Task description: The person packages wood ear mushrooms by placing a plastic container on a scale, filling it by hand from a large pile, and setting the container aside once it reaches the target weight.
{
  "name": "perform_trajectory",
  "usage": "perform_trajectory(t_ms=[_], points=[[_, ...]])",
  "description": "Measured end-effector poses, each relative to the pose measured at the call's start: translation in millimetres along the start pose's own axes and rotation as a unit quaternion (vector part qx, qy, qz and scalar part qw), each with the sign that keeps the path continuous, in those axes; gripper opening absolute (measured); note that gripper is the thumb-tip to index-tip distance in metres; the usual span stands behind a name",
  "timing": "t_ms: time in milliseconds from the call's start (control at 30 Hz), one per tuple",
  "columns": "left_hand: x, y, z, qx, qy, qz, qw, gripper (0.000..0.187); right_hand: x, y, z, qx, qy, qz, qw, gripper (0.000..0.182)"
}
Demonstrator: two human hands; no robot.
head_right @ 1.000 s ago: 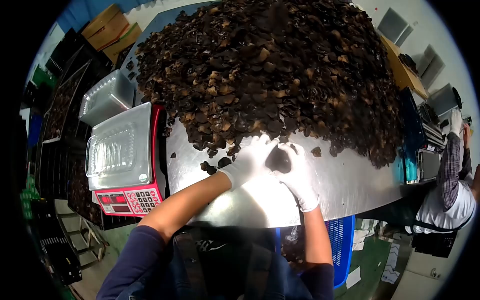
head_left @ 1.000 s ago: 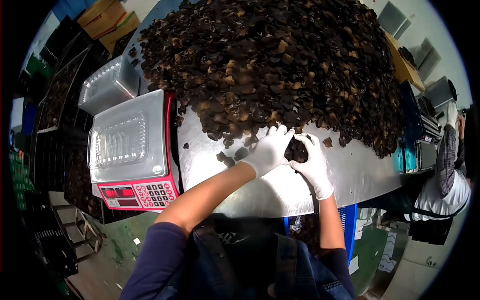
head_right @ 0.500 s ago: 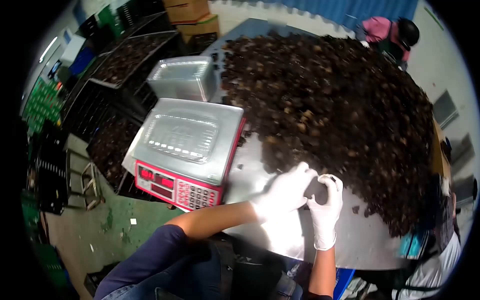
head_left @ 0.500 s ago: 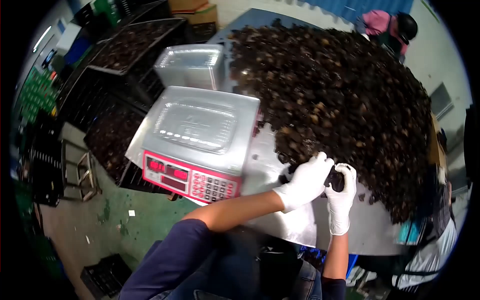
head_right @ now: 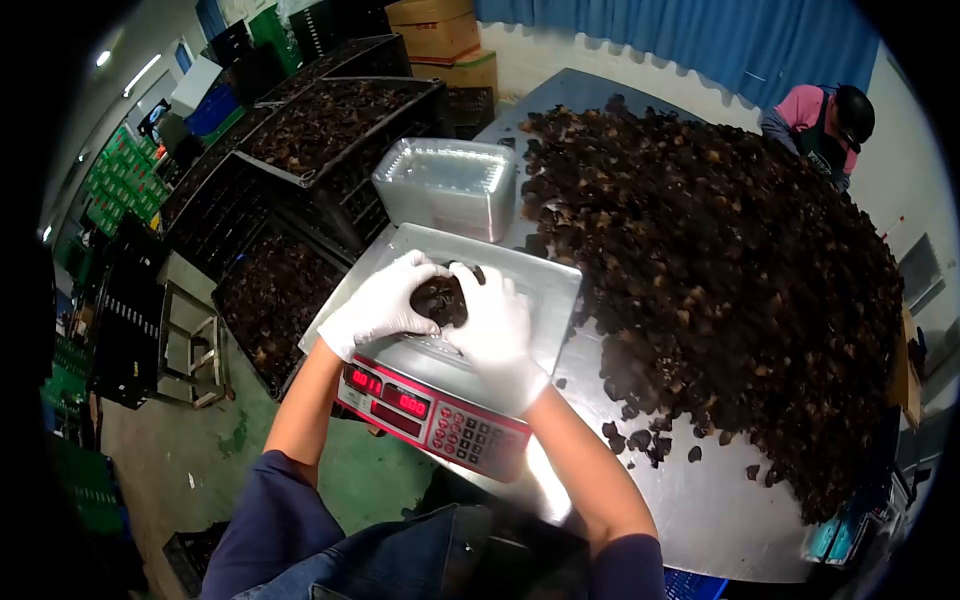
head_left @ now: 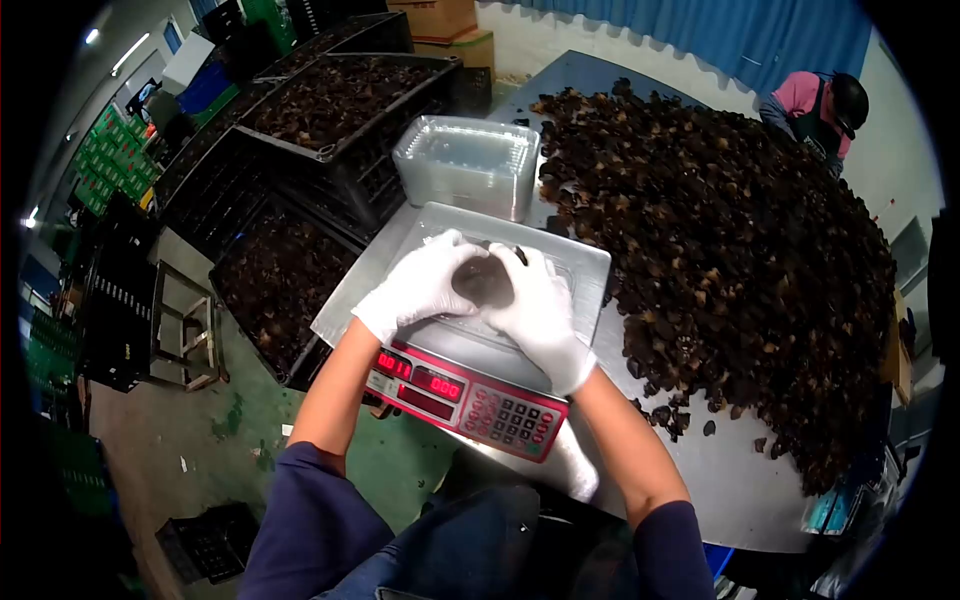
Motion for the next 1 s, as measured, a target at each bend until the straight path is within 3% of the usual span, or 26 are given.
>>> perform_trajectory(t_ms=[67, 200, 333, 433, 500, 667, 700, 767, 833, 867, 900, 967, 1000], points=[[3, 1, -5, 0.008, -0.002, 0.012, 1.000, 0.083, -1, -1, 3, 0.080, 0.000, -0.056, 0.995, 0.094], [9, -10, -1, 0.025, 0.006, 0.053, 0.998, 0.097, 6, -39, 1, 0.062, 0.027, -0.103, 0.992, 0.099], [15, -9, -6, 0.010, -0.001, 0.071, 0.997, 0.103, 10, -50, 22, -0.063, 0.001, -0.102, 0.993, 0.083], [20, -10, -6, 0.016, -0.010, 0.082, 0.996, 0.103, 16, -55, 34, -0.130, 0.011, -0.116, 0.985, 0.069], [25, -11, -4, 0.005, -0.014, 0.089, 0.996, 0.103, 20, -60, 42, -0.246, 0.047, -0.129, 0.960, 0.062], [26, -17, 15, -0.032, -0.017, 0.106, 0.994, 0.100, 33, -99, 77, -0.259, 0.122, -0.025, 0.958, 0.044], [26, -18, 22, -0.048, -0.009, 0.114, 0.992, 0.096, 38, -111, 86, -0.246, 0.120, 0.007, 0.962, 0.042], [24, -17, 35, -0.064, 0.001, 0.121, 0.991, 0.091, 53, -138, 117, 0.025, 0.023, 0.114, 0.993, 0.049], [22, -16, 54, -0.087, 0.019, 0.155, 0.984, 0.081, 78, -149, 153, 0.240, 0.081, 0.141, 0.957, 0.063], [21, -14, 71, -0.115, 0.040, 0.177, 0.977, 0.072, 95, -145, 189, 0.285, 0.119, 0.092, 0.947, 0.072], [18, -9, 85, -0.105, 0.051, 0.168, 0.979, 0.072, 115, -146, 210, 0.338, 0.162, 0.035, 0.927, 0.066], [14, 5, 123, -0.054, 0.107, 0.178, 0.977, 0.065, 164, -155, 229, 0.358, 0.122, 0.074, 0.923, 0.061], [13, 19, 143, -0.039, 0.145, 0.165, 0.975, 0.060, 189, -166, 238, 0.351, 0.152, 0.081, 0.920, 0.056]])
Point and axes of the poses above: each hand's wrist, its own x-axis away from the middle knuckle, its own y-axis out of the palm, z = x × y, the point moved 8 cm from there along -x, towards the middle knuckle, and after that the axes turned 8 degrees about y, right-handed, at the moved point
